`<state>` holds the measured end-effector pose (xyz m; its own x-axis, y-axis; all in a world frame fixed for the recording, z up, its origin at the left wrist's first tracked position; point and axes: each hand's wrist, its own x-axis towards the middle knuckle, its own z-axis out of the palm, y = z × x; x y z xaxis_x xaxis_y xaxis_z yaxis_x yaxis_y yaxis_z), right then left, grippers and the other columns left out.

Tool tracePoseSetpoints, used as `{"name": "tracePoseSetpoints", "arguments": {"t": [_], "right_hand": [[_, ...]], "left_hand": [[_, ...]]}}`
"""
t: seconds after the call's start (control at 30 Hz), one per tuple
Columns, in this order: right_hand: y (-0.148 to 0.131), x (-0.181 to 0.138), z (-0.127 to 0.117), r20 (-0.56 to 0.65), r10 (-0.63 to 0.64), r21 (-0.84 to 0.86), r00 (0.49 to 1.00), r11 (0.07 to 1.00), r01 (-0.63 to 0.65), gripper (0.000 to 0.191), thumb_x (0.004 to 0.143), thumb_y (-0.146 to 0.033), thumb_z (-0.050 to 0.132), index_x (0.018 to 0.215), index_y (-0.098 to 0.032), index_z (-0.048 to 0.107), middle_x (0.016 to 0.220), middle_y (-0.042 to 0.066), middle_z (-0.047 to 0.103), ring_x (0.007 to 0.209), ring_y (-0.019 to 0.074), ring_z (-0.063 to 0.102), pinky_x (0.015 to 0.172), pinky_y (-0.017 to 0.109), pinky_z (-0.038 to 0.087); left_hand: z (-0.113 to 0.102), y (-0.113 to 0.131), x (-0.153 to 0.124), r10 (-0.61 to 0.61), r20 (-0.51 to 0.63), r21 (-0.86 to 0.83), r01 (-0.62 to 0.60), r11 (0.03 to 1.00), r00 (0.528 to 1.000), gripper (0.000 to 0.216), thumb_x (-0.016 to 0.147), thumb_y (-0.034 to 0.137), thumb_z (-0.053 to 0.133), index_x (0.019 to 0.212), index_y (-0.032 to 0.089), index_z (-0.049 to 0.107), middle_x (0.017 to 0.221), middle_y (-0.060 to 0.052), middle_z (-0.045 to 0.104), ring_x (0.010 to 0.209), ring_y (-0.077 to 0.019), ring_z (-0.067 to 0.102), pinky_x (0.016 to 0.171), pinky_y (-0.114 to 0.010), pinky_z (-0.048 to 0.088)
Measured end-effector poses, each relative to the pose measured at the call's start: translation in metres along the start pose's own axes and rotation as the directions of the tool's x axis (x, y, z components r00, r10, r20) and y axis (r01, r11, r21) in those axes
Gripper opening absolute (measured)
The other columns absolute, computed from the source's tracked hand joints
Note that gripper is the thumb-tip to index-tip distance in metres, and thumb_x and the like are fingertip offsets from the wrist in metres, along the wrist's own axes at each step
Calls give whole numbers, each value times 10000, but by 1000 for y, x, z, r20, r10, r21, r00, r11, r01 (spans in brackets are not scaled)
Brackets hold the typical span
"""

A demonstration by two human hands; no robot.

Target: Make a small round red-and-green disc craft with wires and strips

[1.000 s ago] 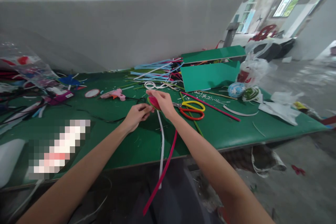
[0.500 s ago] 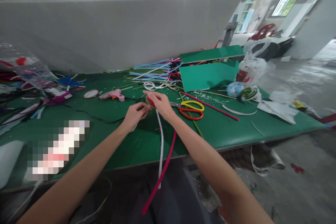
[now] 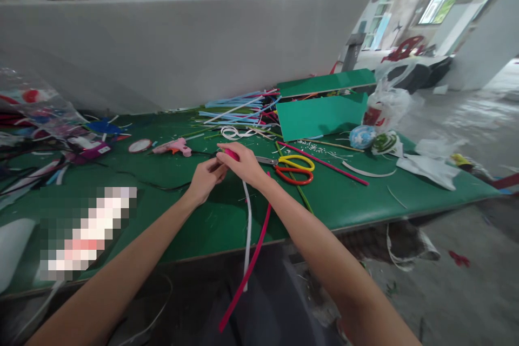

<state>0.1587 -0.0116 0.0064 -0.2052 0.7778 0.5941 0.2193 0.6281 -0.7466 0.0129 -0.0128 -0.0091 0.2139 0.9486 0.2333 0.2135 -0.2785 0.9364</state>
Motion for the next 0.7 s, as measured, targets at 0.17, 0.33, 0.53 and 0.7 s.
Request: {"name": "tracePoseSetpoints", "arguments": {"t": [0.17,0.33,0.53,0.7], "right_hand": [[-1,1,0,15,26,71,1000,997,-27,313,881,-371,496,1116,-224,641,1070,63,627,1018,177,566,891,322,429],[-3,1,-1,47,98,161,994,981,-105,304,871,-384,503,1076,-229,664,1021,57,609,905,167,579,782,297,467],[-3,1,-1,63,133,190,989,971,-143,296,865,-354,506,1068,-214,669,1013,60,591,730,129,564,706,296,477],[-4,3,-4,87,199,294,976,931,-216,374,836,-447,541,1136,-250,643,1122,55,615,967,181,578,839,318,464]], "left_hand": [[0,1,0,-13,-1,-2,13,1000,1000,274,763,426,618,690,165,583,500,39,448,449,-77,383,431,-214,268],[0,-1,1,-14,-6,3,14,1000,1000,281,754,440,627,690,168,594,497,41,456,445,-76,379,430,-214,271],[0,-2,1,-3,-9,30,4,1000,1000,276,755,432,622,684,167,597,492,40,464,440,-77,385,429,-216,274],[-1,1,1,-8,-1,28,8,1000,1000,269,754,426,620,691,165,609,488,40,453,445,-81,388,428,-214,281]]}}
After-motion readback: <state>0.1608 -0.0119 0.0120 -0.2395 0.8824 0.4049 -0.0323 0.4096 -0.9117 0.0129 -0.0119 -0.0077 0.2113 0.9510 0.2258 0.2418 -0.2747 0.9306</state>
